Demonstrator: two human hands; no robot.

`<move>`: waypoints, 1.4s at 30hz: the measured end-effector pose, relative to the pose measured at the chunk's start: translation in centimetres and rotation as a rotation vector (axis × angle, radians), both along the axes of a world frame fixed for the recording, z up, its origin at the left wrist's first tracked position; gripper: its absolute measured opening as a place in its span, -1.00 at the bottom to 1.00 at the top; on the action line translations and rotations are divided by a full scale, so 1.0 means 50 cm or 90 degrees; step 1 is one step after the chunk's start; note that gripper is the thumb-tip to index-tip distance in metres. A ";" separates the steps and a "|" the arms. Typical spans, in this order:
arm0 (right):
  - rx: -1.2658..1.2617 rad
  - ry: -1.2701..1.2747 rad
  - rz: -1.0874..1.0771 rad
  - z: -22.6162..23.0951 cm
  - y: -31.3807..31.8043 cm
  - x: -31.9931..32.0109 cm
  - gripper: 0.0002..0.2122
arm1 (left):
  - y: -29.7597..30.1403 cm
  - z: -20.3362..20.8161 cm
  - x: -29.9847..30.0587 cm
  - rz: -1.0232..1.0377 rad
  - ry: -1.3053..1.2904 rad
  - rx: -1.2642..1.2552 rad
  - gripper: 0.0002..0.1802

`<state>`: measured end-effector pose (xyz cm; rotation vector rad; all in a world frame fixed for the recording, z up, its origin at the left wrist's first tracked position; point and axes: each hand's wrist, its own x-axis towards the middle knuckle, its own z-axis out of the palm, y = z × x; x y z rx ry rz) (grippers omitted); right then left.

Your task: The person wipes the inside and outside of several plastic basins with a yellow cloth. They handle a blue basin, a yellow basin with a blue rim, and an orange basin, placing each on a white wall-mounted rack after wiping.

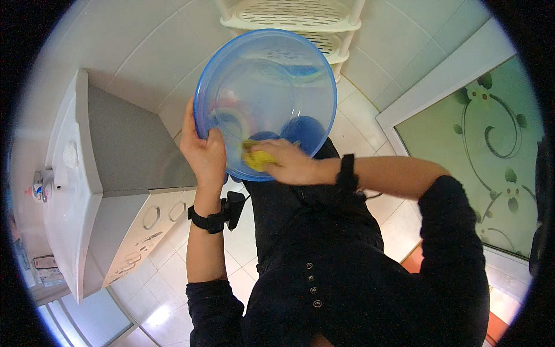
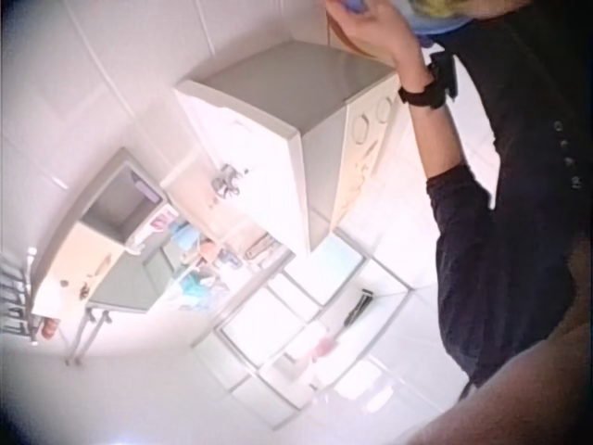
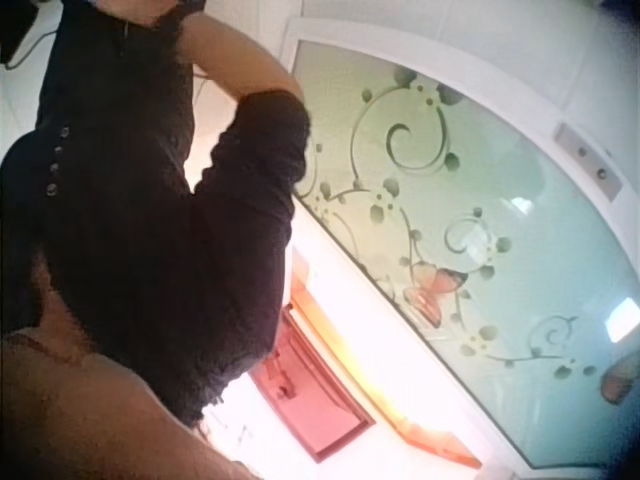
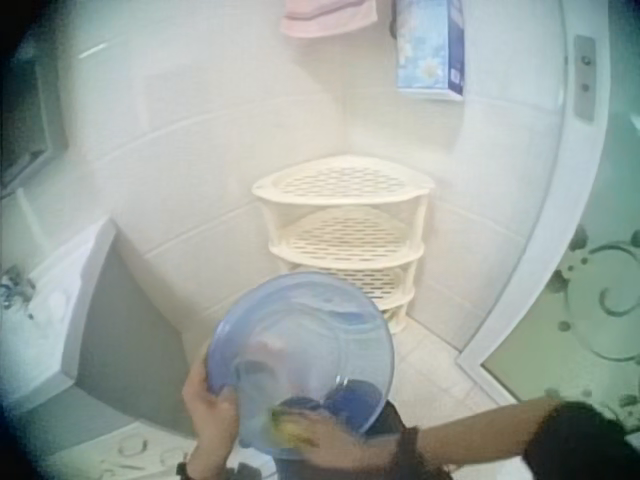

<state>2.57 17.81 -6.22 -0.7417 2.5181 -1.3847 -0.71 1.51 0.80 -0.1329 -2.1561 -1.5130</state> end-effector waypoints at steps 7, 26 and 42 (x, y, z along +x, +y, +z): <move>0.114 0.126 0.198 -0.014 0.068 -0.039 -0.67 | -0.020 0.003 0.018 -0.025 0.034 -0.039 -0.32; -0.242 -0.021 -0.130 0.297 0.255 -0.287 -0.62 | 0.001 0.049 -0.012 -0.110 0.021 -0.121 -0.37; -0.087 -0.116 -0.232 0.067 0.332 -0.174 -0.54 | -0.006 0.019 -0.022 -0.065 0.076 -0.137 -0.42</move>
